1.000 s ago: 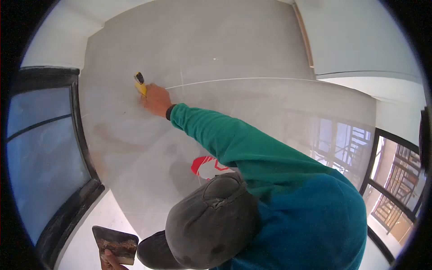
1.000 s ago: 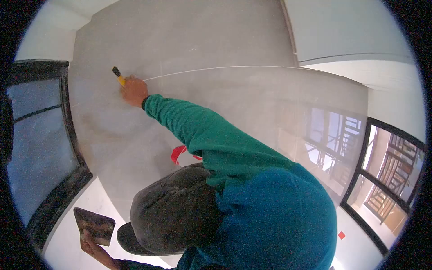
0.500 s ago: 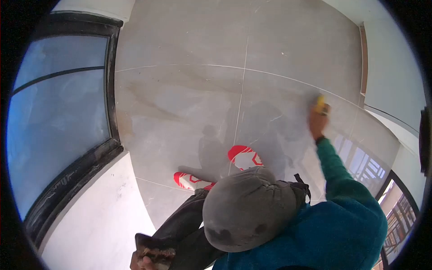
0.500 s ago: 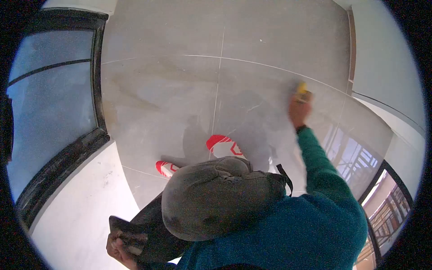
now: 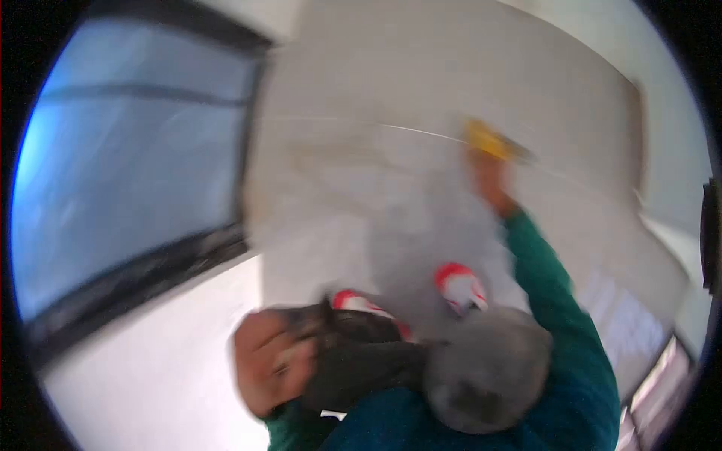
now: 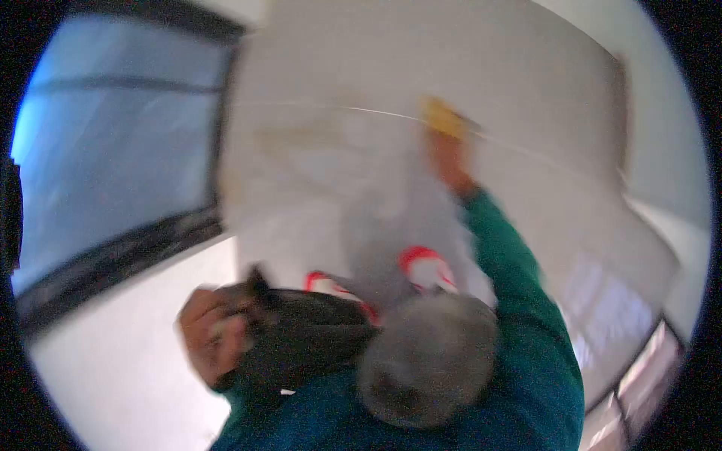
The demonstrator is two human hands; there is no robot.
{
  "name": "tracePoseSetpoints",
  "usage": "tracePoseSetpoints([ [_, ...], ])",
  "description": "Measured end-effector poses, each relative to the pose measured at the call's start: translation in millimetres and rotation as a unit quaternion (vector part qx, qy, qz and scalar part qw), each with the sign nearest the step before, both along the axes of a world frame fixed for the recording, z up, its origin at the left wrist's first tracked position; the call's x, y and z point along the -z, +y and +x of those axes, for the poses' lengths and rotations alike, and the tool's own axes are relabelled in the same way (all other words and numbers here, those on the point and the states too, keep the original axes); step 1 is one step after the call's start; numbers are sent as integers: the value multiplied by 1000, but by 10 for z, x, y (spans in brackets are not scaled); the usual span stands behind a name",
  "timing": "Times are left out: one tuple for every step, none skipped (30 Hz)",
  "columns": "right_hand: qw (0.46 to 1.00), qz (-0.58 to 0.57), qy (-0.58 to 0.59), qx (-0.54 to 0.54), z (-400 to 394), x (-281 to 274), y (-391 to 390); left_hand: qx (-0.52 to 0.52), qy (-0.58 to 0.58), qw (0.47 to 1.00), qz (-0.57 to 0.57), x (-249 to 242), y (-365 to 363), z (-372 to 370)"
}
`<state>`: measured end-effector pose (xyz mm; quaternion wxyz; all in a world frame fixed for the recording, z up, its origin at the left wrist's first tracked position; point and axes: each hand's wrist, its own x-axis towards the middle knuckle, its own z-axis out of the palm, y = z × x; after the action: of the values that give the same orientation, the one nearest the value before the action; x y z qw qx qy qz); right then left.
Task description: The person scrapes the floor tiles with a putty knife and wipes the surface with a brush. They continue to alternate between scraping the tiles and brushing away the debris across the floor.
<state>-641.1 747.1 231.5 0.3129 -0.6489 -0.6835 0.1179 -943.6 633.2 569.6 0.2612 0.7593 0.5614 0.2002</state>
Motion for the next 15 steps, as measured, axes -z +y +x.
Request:
tracePoseSetpoints([
  [999,-23,-15,24,412,-20,-337,83,26,996,21,16,160,-72],
  [997,-40,-33,55,829,22,-671,93,24,995,26,78,212,-146],
  [992,-62,-55,99,1260,92,-1043,168,36,985,17,59,360,-209],
  [980,-95,-82,153,1659,162,-1409,168,50,985,-6,86,416,-264],
  [964,-129,-104,206,1907,218,-1736,170,-13,985,37,147,466,-277],
  [949,-163,-121,242,2152,290,-2030,182,-39,982,31,172,488,-298],
  [952,-113,-49,281,1771,9,-2019,176,-37,983,46,186,507,-329],
  [923,-185,-50,332,1346,-164,-1845,199,-65,977,44,197,526,-358],
  [887,-262,-55,376,922,-337,-1669,223,-94,970,40,251,547,-317],
  [918,-167,-12,361,765,69,-1668,218,-95,970,52,265,548,-340],
  [954,-124,-47,269,481,231,-1381,231,-121,964,58,280,554,-349],
  [979,-75,-81,169,198,394,-1094,246,-147,956,64,301,552,-356],
  [991,-28,-111,72,-92,546,-803,243,-145,956,74,314,541,-357],
  [998,-29,-29,40,-569,183,-438,237,-179,951,88,306,518,-347],
  [989,-148,28,-4,-706,20,-94,232,-215,944,100,308,495,-330],
])
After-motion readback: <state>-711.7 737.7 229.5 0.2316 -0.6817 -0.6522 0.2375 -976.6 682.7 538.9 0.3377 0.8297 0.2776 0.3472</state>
